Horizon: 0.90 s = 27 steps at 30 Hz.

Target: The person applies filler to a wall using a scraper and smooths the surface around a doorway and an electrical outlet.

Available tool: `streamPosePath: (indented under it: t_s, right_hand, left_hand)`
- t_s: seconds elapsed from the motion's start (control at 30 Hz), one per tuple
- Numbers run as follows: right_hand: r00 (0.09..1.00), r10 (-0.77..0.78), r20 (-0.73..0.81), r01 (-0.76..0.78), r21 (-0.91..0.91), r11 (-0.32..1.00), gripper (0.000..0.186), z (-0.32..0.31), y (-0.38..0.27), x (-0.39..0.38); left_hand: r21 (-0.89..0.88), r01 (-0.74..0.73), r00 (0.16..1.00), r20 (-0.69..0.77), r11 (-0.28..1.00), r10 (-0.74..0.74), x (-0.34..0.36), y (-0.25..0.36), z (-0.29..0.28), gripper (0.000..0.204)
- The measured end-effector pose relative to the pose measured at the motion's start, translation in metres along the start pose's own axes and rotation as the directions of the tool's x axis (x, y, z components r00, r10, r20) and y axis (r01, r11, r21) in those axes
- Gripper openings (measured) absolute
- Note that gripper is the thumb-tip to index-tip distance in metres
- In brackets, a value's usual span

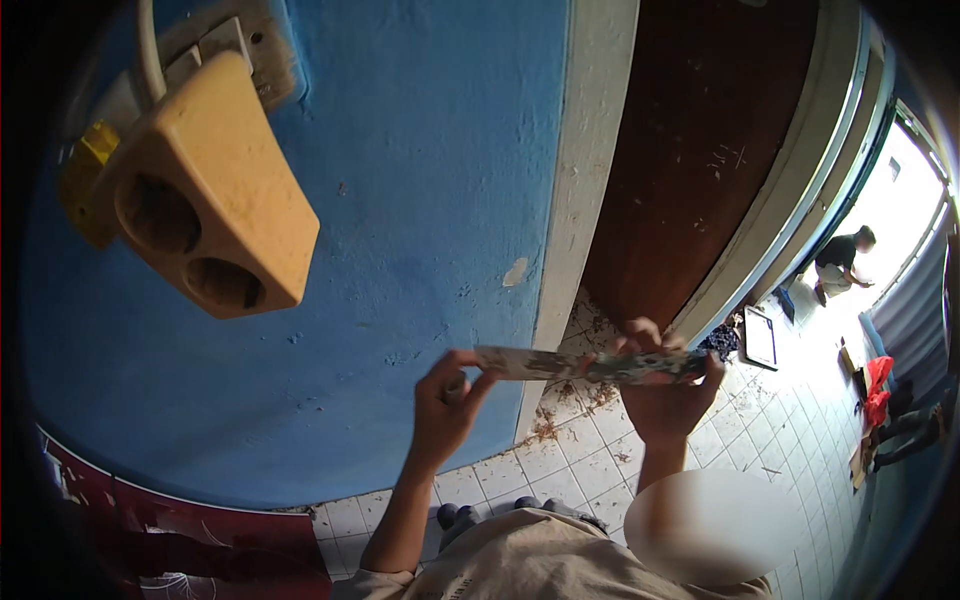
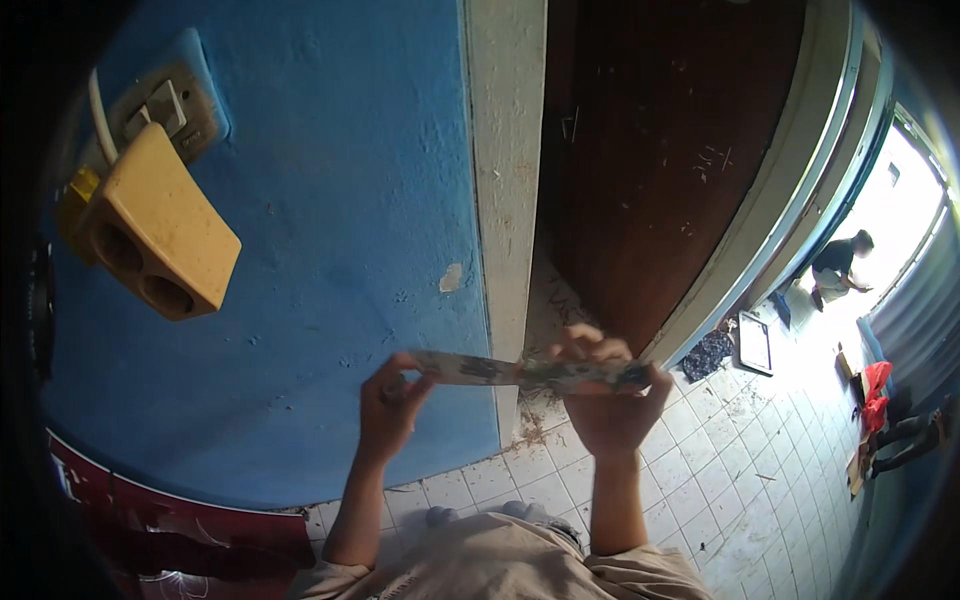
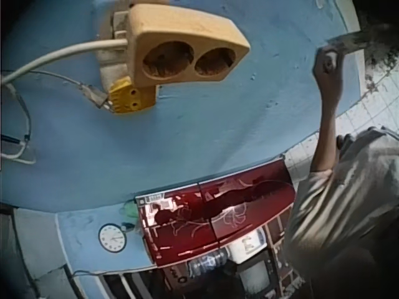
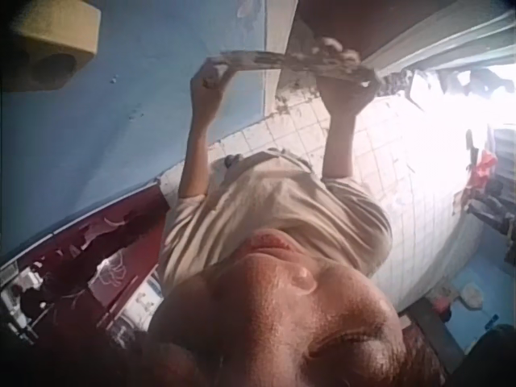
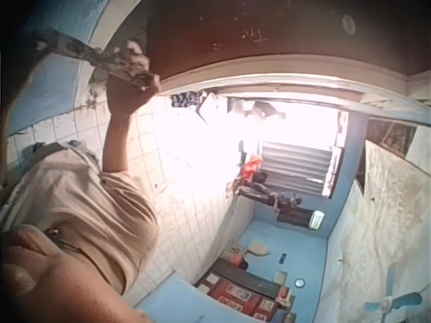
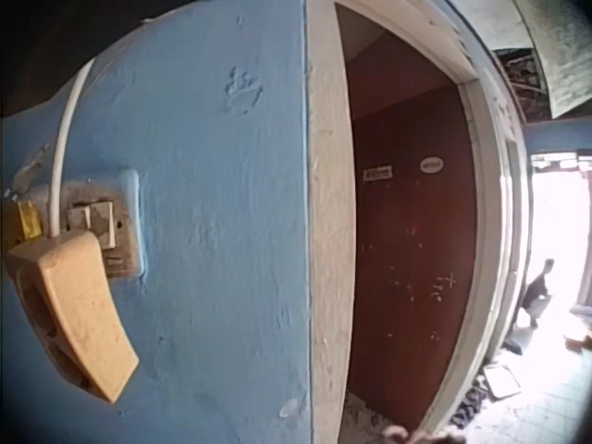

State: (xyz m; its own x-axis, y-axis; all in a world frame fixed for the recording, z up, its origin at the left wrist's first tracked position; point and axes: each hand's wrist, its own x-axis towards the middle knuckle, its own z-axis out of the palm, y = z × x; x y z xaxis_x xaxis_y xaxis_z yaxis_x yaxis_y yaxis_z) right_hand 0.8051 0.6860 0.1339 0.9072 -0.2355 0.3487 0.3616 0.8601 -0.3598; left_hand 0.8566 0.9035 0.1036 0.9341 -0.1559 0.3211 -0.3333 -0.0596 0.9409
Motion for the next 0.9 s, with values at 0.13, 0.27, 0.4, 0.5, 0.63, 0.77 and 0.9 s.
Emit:
streamPosePath:
  t_s: [0.13,0.27,0.4,0.5,0.63,0.77,0.9]
  right_hand:
    - [0.795,0.578,0.183,-0.477,-0.399,0.783,0.063,-0.057,-0.029,-0.023]
    - [0.605,0.793,0.076,-0.395,-0.836,0.382,0.050,-0.055,-0.023,-0.020]
    - [0.802,0.596,-0.050,-0.333,-0.865,0.376,0.032,-0.042,0.015,-0.015]
    - [0.907,0.414,-0.076,-0.293,-0.821,0.490,0.031,-0.058,0.025,0.004]
    - [0.963,0.270,-0.022,-0.059,-0.990,0.130,0.032,-0.063,-0.002,0.039]
    - [0.954,0.213,0.209,0.259,-0.935,-0.244,0.028,-0.031,-0.021,0.058]
    - [0.941,0.259,0.218,0.300,-0.893,-0.337,0.026,-0.022,-0.022,0.060]
  left_hand:
    - [0.016,-0.122,0.992,-0.016,0.992,0.122,0.014,0.019,-0.016,0.015]
    - [0.228,-0.183,0.977,0.150,0.956,0.151,0.019,0.026,-0.005,0.016]
    - [0.273,-0.137,0.990,0.004,0.952,0.141,0.025,0.032,0.015,0.018]
    - [0.198,-0.075,0.981,-0.159,0.977,0.108,0.009,0.041,0.014,0.018]
    - [0.229,0.052,0.998,-0.033,0.972,-0.045,-0.041,-0.001,-0.015,0.016]
    - [0.301,0.256,0.967,-0.073,0.918,-0.246,-0.096,-0.040,-0.035,0.016]
    - [0.220,0.397,0.917,-0.129,0.891,-0.377,-0.133,-0.051,-0.023,0.015]
